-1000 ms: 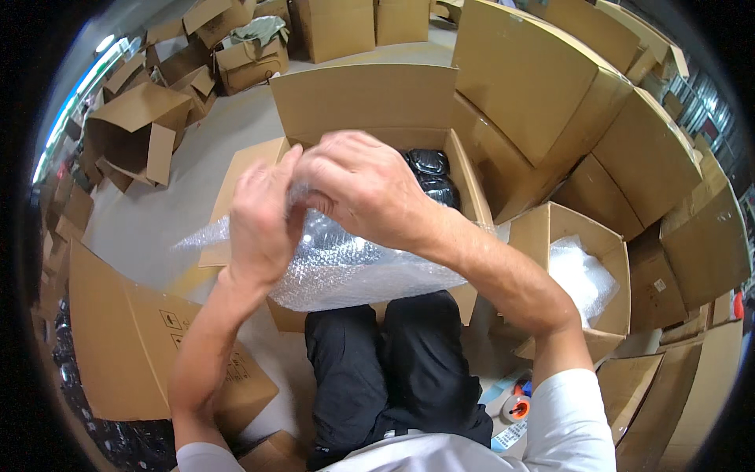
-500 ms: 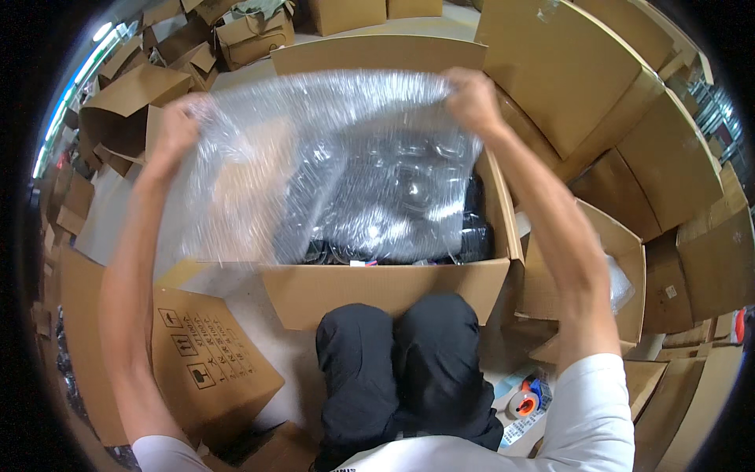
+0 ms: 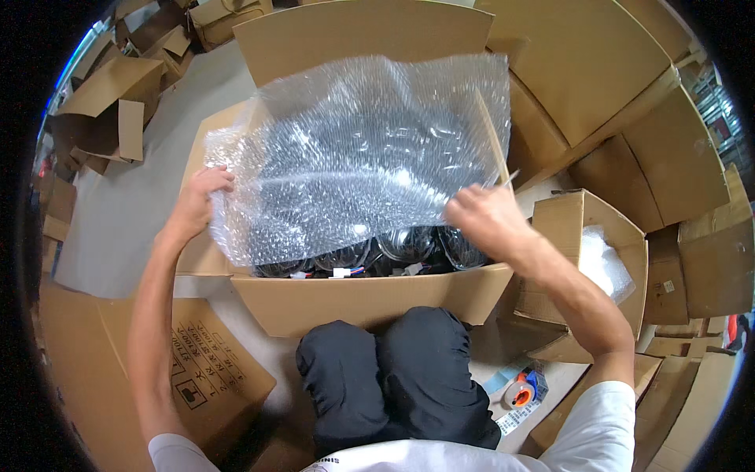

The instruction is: The person packs multiple electronic components into a cardboard box with bubble wrap, then labels the box with a marker.

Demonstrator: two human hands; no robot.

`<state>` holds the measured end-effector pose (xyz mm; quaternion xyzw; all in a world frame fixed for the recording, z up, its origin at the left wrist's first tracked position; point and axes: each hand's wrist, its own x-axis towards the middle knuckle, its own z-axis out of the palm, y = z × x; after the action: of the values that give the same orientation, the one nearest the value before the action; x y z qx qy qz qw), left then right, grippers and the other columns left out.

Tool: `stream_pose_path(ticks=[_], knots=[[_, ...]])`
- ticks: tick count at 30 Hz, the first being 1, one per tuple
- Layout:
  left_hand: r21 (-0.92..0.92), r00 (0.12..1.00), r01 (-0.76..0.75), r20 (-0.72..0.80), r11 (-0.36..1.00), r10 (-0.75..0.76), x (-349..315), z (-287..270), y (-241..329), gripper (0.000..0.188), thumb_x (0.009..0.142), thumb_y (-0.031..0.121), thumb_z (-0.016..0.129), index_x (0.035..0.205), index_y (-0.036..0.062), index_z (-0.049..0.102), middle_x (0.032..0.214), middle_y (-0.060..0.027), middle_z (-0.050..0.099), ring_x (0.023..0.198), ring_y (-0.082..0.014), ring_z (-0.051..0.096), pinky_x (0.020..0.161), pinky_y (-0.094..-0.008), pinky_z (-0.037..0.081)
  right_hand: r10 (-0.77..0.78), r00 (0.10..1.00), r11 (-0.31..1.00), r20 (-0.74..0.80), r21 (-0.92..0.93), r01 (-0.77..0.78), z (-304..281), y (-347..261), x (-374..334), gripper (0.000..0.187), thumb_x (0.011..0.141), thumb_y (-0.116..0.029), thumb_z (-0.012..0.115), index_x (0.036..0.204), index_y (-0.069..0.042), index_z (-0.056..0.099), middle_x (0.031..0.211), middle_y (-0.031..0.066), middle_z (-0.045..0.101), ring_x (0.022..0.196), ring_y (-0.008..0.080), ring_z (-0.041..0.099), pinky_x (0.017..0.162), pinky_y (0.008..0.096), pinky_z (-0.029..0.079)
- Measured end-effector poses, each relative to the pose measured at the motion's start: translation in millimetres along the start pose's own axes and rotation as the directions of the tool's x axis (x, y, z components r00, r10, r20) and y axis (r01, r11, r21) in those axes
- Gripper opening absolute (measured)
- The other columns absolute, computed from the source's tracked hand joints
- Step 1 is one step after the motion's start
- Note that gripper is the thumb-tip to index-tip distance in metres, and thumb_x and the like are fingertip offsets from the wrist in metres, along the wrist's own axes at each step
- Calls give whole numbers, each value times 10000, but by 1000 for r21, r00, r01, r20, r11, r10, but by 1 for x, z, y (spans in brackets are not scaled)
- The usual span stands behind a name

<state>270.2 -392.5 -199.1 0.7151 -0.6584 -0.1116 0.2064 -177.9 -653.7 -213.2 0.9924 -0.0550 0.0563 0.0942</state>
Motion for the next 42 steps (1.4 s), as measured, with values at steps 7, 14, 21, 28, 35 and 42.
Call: stream_pose_path(ticks=[7, 14, 21, 28, 35, 42], knots=[[296, 992, 22, -126, 955, 16, -10, 11, 73, 518, 808, -75, 550, 1312, 26, 618, 1424, -221, 551, 1375, -372, 477, 1181, -505, 320, -28, 946, 997, 322, 73, 4, 34, -38, 8, 51, 740, -88, 691, 784, -66, 680, 810, 137, 697, 770, 290, 720, 641, 430, 571], [166, 944, 294, 102, 941, -313, -15, 137, 76, 626, 982, 421, 563, 1481, 56, 468, 1568, -290, 328, 1480, -433, 282, 1187, -606, 221, 111, 919, 993, 378, -6, -118, 67, -25, -1, 141, 792, -197, 659, 721, -96, 728, 688, 181, 675, 680, 380, 678, 629, 500, 531], [303, 993, 115, -47, 946, -105, -96, 7, 146, 479, 881, 322, 732, 1217, 3, 613, 1295, -254, 532, 1307, -398, 465, 1106, -563, 329, 201, 916, 519, 348, 755, -401, 51, -50, -23, 370, 947, -284, 618, 844, 71, 619, 731, 120, 597, 684, 170, 529, 614, 389, 429], [472, 637, 27, -688, 881, 349, -245, -161, 299, 324, 852, 163, 768, 1105, -25, 693, 1071, -168, 711, 1006, -305, 692, 868, -411, 550, 170, 894, 474, 414, 761, -442, 73, -37, -28, 532, 995, -459, 566, 677, -47, 456, 644, -41, 409, 626, 82, 370, 539, 310, 285], [-415, -42, 651, -855, 635, -516, -516, -146, 220, 369, 1013, 226, 636, 1233, -71, 636, 1124, -103, 699, 1009, -151, 654, 889, -308, 534, 181, 895, 524, 407, 730, -438, 56, -46, -15, 472, 945, -383, 598, 694, 13, 552, 620, -13, 459, 604, 92, 406, 517, 333, 313], [-490, 419, 118, -764, 864, -490, -432, -134, 180, 692, 1066, 362, 521, 1552, -58, 265, 1589, -206, 352, 1479, -300, 337, 1202, -368, 260, 198, 976, 878, 89, 427, -217, 37, -68, 11, 312, 859, -212, 725, 999, 65, 687, 936, 235, 686, 819, 342, 653, 738, 456, 493]])
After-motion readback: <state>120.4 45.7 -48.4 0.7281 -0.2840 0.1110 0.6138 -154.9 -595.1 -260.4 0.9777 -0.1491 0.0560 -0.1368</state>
